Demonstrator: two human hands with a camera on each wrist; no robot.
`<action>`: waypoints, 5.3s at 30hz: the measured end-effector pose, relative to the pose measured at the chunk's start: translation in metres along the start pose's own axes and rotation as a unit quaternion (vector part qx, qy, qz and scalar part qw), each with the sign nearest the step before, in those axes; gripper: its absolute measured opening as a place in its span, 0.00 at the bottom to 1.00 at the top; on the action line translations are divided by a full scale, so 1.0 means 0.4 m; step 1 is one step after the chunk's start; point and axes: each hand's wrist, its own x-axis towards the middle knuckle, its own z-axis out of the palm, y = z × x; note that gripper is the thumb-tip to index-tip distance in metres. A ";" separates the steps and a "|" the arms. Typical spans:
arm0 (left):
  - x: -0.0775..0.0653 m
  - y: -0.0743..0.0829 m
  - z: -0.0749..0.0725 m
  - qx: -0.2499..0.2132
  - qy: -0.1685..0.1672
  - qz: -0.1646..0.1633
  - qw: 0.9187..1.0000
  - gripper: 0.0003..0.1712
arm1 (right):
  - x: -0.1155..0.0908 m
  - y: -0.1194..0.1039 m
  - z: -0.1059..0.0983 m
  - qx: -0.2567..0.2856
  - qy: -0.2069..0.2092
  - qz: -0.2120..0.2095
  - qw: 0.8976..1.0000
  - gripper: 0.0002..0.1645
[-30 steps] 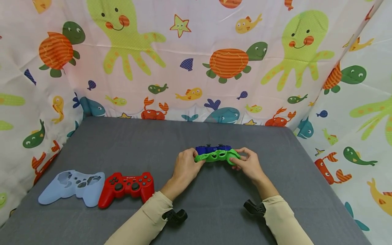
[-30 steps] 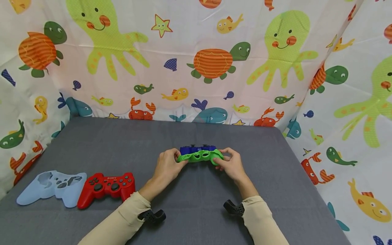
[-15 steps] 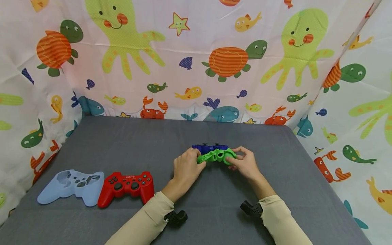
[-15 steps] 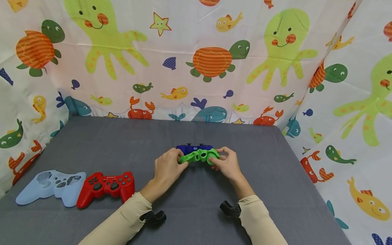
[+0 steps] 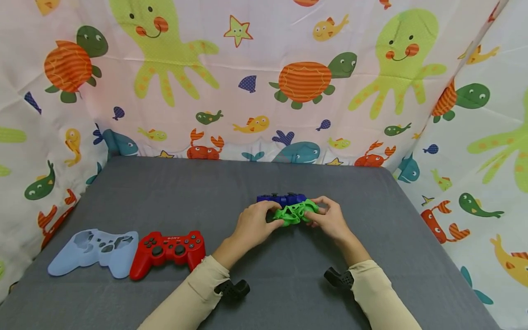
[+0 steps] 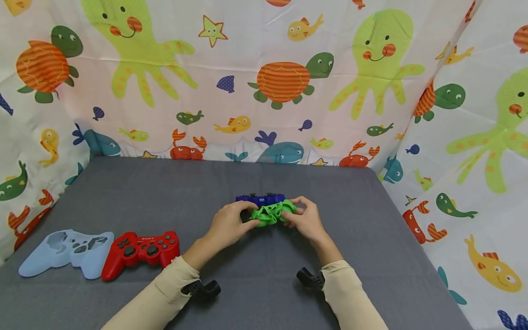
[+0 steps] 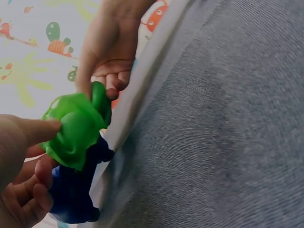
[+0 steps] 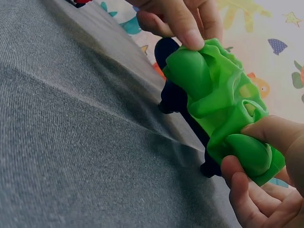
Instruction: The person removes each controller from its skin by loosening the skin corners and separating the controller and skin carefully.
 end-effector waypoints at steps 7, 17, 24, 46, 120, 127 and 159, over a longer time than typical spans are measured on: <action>0.014 -0.014 -0.007 -0.079 -0.026 -0.002 0.997 0.11 | 0.001 0.003 -0.007 -0.001 -0.013 0.001 1.000 0.26; 0.025 -0.036 -0.029 -0.154 0.005 -0.020 0.988 0.10 | 0.001 0.004 -0.010 -0.011 -0.023 0.001 1.000 0.27; 0.033 -0.055 -0.055 -0.170 0.055 -0.056 0.982 0.10 | 0.001 0.000 -0.010 -0.010 -0.028 -0.002 1.000 0.27; 0.035 -0.075 -0.030 -0.346 -0.072 -0.211 0.911 0.40 | -0.004 0.005 -0.025 -0.025 -0.056 -0.001 0.998 0.32; 0.040 -0.087 -0.047 -0.282 -0.081 -0.194 0.936 0.40 | -0.023 -0.052 -0.109 0.008 -0.186 -0.096 0.978 0.18; 0.040 -0.090 -0.044 -0.259 -0.073 -0.188 0.944 0.40 | -0.029 -0.061 -0.115 0.028 -0.181 -0.086 0.979 0.15; 0.036 -0.094 -0.058 -0.278 -0.066 -0.194 0.938 0.41 | -0.052 -0.094 -0.141 0.071 -0.098 -0.116 0.986 0.19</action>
